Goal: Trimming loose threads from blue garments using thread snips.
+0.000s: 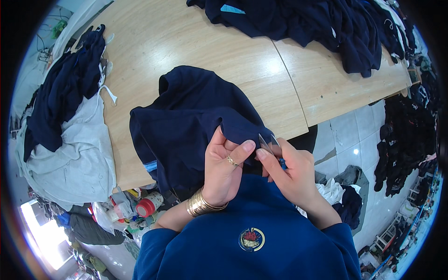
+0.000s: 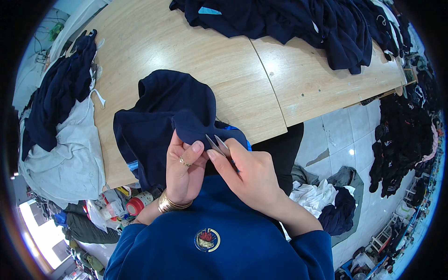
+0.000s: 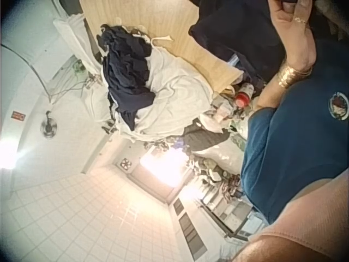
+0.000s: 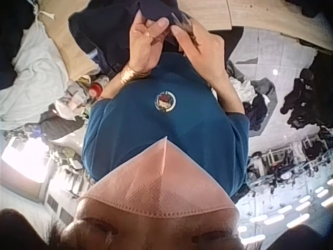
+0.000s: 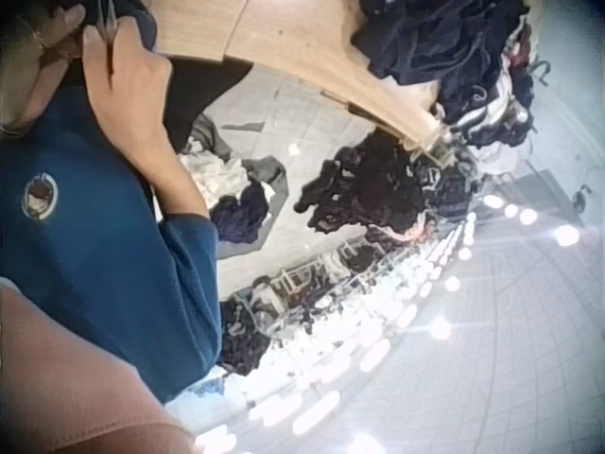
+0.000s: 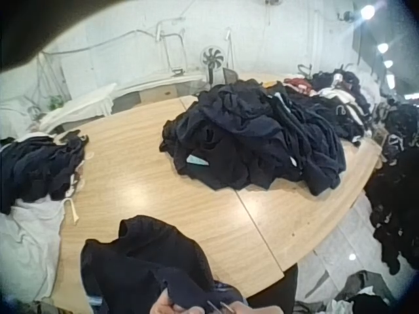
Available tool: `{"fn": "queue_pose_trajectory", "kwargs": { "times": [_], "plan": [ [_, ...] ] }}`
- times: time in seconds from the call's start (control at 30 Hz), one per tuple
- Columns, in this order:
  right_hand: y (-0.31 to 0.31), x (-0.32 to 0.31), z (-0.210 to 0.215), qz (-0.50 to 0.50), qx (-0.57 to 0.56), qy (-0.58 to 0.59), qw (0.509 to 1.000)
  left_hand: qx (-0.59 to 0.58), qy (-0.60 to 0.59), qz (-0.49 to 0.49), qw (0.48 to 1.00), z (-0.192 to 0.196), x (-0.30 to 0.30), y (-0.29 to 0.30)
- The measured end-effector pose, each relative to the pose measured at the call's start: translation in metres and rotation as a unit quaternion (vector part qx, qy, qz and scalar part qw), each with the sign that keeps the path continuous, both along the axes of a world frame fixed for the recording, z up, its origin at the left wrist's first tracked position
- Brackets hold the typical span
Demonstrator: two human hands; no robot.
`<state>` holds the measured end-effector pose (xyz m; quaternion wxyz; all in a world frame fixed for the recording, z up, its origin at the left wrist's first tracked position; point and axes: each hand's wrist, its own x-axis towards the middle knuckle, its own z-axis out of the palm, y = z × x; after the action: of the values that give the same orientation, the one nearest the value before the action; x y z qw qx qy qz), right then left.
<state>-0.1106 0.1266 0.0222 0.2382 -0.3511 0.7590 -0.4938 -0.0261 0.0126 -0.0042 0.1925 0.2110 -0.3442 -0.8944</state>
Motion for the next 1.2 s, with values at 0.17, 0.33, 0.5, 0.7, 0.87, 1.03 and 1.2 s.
{"fn": "queue_pose_trajectory", "kwargs": {
  "times": [0.17, 0.33, 0.5, 0.7, 0.87, 1.03, 1.2],
  "plan": [
    [-0.003, 0.0, 0.004, -0.015, 0.017, 0.079, 0.997, -0.005, -0.006, 0.016, 1.0, -0.002, -0.001, 0.002],
    [-0.004, -0.002, 0.001, -0.003, 0.037, 0.144, 0.989, 0.03, 0.002, 0.03, 0.999, -0.002, -0.001, 0.002],
    [-0.003, -0.004, 0.0, -0.009, 0.076, 0.186, 0.979, 0.027, 0.016, 0.028, 0.999, -0.004, -0.001, 0.003],
    [-0.004, 0.0, -0.004, 0.007, 0.089, 0.202, 0.975, 0.037, 0.001, 0.02, 0.999, -0.006, -0.004, 0.004],
    [-0.004, -0.005, -0.003, -0.009, 0.047, 0.122, 0.991, 0.068, 0.007, 0.012, 0.998, -0.006, -0.003, 0.003],
    [-0.004, -0.006, 0.002, -0.014, 0.045, 0.098, 0.994, 0.046, -0.007, 0.014, 0.999, -0.002, -0.005, 0.003],
    [-0.003, -0.003, 0.007, -0.067, 0.056, 0.036, 0.996, 0.036, 0.009, -0.004, 0.999, -0.005, -0.006, 0.002]
  ]
}}
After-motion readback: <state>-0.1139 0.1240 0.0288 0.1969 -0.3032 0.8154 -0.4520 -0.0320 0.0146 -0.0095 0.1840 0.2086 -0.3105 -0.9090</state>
